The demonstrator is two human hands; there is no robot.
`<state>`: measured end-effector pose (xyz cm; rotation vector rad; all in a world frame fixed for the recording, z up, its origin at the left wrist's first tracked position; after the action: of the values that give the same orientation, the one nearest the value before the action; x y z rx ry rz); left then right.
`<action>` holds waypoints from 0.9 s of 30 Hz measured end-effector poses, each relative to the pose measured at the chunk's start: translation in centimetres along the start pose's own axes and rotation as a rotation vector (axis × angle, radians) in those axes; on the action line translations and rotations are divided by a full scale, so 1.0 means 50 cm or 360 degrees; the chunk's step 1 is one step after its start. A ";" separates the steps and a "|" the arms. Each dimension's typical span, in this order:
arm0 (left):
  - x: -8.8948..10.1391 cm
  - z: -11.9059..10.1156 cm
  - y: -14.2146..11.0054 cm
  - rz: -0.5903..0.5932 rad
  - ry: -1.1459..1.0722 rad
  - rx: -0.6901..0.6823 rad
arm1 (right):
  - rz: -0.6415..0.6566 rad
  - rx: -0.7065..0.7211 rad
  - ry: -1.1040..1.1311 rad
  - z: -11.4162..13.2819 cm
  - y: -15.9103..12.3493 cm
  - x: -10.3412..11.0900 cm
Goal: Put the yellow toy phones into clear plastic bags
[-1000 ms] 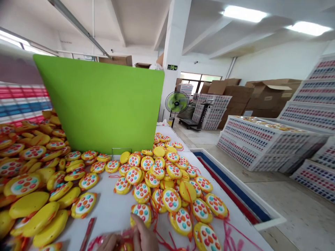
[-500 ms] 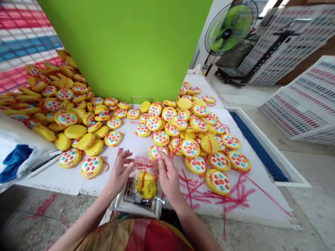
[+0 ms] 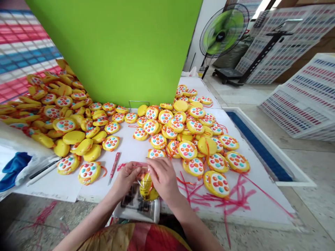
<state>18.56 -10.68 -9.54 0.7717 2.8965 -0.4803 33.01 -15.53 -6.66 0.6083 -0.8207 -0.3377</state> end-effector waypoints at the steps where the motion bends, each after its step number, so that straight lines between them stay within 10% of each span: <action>1: -0.003 -0.006 0.000 0.0040 0.0085 -0.0056 | 0.0075 0.0089 -0.0024 0.009 0.004 -0.006; 9: -0.022 -0.050 -0.021 0.0135 0.0984 -0.0305 | 0.0223 0.0184 -0.0138 0.031 0.006 -0.047; 16: 0.026 -0.014 -0.011 0.0100 0.0619 -0.0112 | -0.0711 -0.1070 0.0807 -0.127 -0.017 0.069; 20: 0.058 0.020 0.003 -0.0030 0.0297 0.0112 | -0.1151 -0.1171 0.0995 -0.199 -0.078 0.175; 27: 0.043 0.013 0.007 0.0039 0.0027 0.0178 | 0.0522 -0.0856 0.0329 -0.140 -0.126 0.163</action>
<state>16.89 -9.58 -10.64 0.8294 2.8923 -0.6408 43.29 -21.95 -9.54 0.0012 -0.5820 -0.1776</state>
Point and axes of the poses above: each hand's wrist, its own y-axis towards the middle knuckle, its own x-axis out of the back of the hand, z = x × y, the point moved 3 cm from there along y, towards the middle knuckle, and after that the axes turned 1 degree about x, right-handed, at the moved point
